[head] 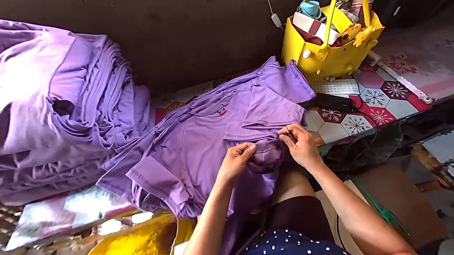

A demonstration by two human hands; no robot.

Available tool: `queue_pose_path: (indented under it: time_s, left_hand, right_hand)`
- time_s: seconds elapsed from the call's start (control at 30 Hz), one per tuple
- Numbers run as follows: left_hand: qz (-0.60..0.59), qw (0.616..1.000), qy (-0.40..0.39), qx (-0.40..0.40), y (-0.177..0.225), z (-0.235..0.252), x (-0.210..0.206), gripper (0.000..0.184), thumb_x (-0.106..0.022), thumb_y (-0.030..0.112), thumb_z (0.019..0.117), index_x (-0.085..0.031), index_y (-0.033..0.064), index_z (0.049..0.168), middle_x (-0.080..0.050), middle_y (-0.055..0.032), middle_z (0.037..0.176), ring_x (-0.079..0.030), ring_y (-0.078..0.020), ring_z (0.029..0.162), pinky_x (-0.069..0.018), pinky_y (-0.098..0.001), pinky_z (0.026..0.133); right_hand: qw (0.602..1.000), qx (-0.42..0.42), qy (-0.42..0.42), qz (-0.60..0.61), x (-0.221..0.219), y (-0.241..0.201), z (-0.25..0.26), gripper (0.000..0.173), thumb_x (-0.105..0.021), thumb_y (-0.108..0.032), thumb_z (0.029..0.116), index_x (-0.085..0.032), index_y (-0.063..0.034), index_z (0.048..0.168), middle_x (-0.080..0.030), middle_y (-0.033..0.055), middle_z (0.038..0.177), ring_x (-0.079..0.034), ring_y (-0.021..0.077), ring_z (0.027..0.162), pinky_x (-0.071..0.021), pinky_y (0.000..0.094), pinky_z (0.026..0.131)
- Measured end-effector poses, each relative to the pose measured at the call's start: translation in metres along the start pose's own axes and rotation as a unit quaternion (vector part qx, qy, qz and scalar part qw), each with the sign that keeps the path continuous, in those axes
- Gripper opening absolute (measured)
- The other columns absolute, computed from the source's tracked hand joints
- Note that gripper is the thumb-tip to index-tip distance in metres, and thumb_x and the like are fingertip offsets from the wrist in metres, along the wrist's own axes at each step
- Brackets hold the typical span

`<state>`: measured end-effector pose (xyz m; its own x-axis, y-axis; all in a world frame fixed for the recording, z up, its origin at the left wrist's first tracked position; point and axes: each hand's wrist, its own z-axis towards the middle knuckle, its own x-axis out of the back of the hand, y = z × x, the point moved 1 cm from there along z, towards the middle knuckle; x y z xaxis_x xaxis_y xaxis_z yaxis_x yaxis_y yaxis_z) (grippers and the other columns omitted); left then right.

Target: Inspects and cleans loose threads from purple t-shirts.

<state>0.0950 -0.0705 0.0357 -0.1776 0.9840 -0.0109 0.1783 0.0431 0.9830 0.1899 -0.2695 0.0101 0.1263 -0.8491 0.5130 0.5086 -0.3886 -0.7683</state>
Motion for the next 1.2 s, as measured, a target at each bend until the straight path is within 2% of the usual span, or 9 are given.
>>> queue_pose_path:
  time_s: [0.13,0.23,0.43,0.6,0.67,0.77,0.97,1.1,1.2]
  left_hand:
    - [0.012,0.999,0.035,-0.023,-0.005,-0.005,-0.006,0.021,-0.054,0.009,0.1047,-0.072,0.0047,0.095,-0.069,0.0032,0.078,-0.064,-0.0025,0.074,-0.0544,-0.024,0.073]
    - [0.043,0.998,0.023,-0.046,-0.002,-0.007,-0.009,0.019,-0.055,0.01,0.1044,-0.072,0.0049,0.099,-0.07,0.0027,0.081,-0.065,-0.0022,0.075,-0.0553,-0.0232,0.074]
    - [0.104,0.988,0.036,-0.11,-0.005,-0.012,-0.012,0.012,-0.06,0.011,0.1006,-0.071,0.0047,0.102,-0.07,0.0034,0.083,-0.065,0.0003,0.075,-0.0543,-0.0201,0.072]
    - [0.078,0.982,0.06,-0.161,-0.012,-0.013,-0.013,0.01,-0.057,0.001,0.0974,-0.065,0.0044,0.102,-0.067,0.0051,0.083,-0.061,0.0017,0.073,-0.052,-0.0178,0.07]
    - [0.088,0.978,0.063,-0.177,-0.014,-0.014,-0.013,0.012,-0.056,0.0,0.0977,-0.067,0.0037,0.101,-0.068,0.0045,0.085,-0.062,0.002,0.075,-0.0523,-0.0173,0.072]
    - [0.099,0.976,0.064,-0.181,-0.014,-0.015,-0.014,0.01,-0.058,0.001,0.0983,-0.064,0.0023,0.106,-0.07,0.0013,0.089,-0.065,-0.0002,0.079,-0.0548,-0.0193,0.076]
    - [0.187,0.955,0.062,-0.224,-0.016,-0.017,-0.016,0.012,-0.057,0.004,0.0985,-0.066,0.0019,0.107,-0.069,0.0006,0.088,-0.063,0.0016,0.077,-0.0521,-0.017,0.073]
    - [0.177,0.956,0.061,-0.226,-0.019,-0.019,-0.013,0.016,-0.054,0.004,0.0981,-0.069,0.0012,0.103,-0.07,0.0005,0.092,-0.062,0.0031,0.08,-0.052,-0.0155,0.075]
    - [0.218,0.945,0.084,-0.23,-0.021,-0.023,-0.016,0.017,-0.066,0.016,0.0926,-0.074,0.0049,0.102,-0.073,-0.0013,0.093,-0.065,-0.0016,0.083,-0.0526,-0.0201,0.076]
  right_hand:
    - [0.998,0.009,0.044,0.051,-0.007,-0.035,-0.024,0.019,-0.07,-0.019,0.0954,-0.077,-0.0023,0.092,-0.074,0.0067,0.093,-0.069,0.0053,0.083,-0.0563,0.0206,0.077]
    - [0.997,-0.034,0.015,0.069,-0.015,-0.04,-0.029,0.024,-0.076,-0.025,0.0914,-0.078,-0.0013,0.096,-0.073,0.0084,0.095,-0.068,0.0073,0.082,-0.0556,0.0222,0.076]
    - [0.976,-0.129,-0.02,0.177,-0.018,-0.04,-0.026,0.009,-0.069,-0.009,0.094,-0.075,-0.0026,0.092,-0.072,-0.0007,0.084,-0.064,-0.0039,0.077,-0.053,0.016,0.076]
    - [0.94,-0.161,-0.058,0.295,-0.018,-0.036,-0.024,0.013,-0.056,-0.007,0.1003,-0.066,-0.005,0.092,-0.055,-0.0094,0.069,-0.043,-0.0048,0.053,-0.0383,0.0144,0.052]
    - [0.946,-0.162,-0.065,0.273,-0.016,-0.038,-0.023,0.015,-0.055,-0.008,0.102,-0.066,-0.0044,0.093,-0.056,-0.0076,0.071,-0.046,-0.0044,0.056,-0.04,0.0141,0.055]
    - [0.97,-0.147,-0.065,0.184,-0.013,-0.045,-0.024,0.016,-0.062,-0.014,0.1009,-0.072,-0.0027,0.098,-0.07,-0.0002,0.087,-0.063,-0.0023,0.079,-0.0524,0.0174,0.076]
    - [0.982,-0.132,-0.052,0.128,-0.018,-0.05,-0.027,0.011,-0.069,-0.012,0.0945,-0.072,-0.0027,0.091,-0.069,0.0013,0.085,-0.062,0.0004,0.078,-0.0509,0.0194,0.075]
    - [0.934,-0.21,-0.121,0.263,-0.016,-0.045,-0.02,0.012,-0.06,-0.007,0.1001,-0.065,-0.0042,0.09,-0.052,-0.0075,0.066,-0.042,-0.0028,0.053,-0.0375,0.0161,0.053]
    - [0.953,-0.177,-0.131,0.209,-0.014,-0.049,-0.02,0.013,-0.059,-0.01,0.1016,-0.066,-0.0036,0.092,-0.058,-0.0041,0.074,-0.053,-0.0019,0.065,-0.0459,0.0172,0.065]
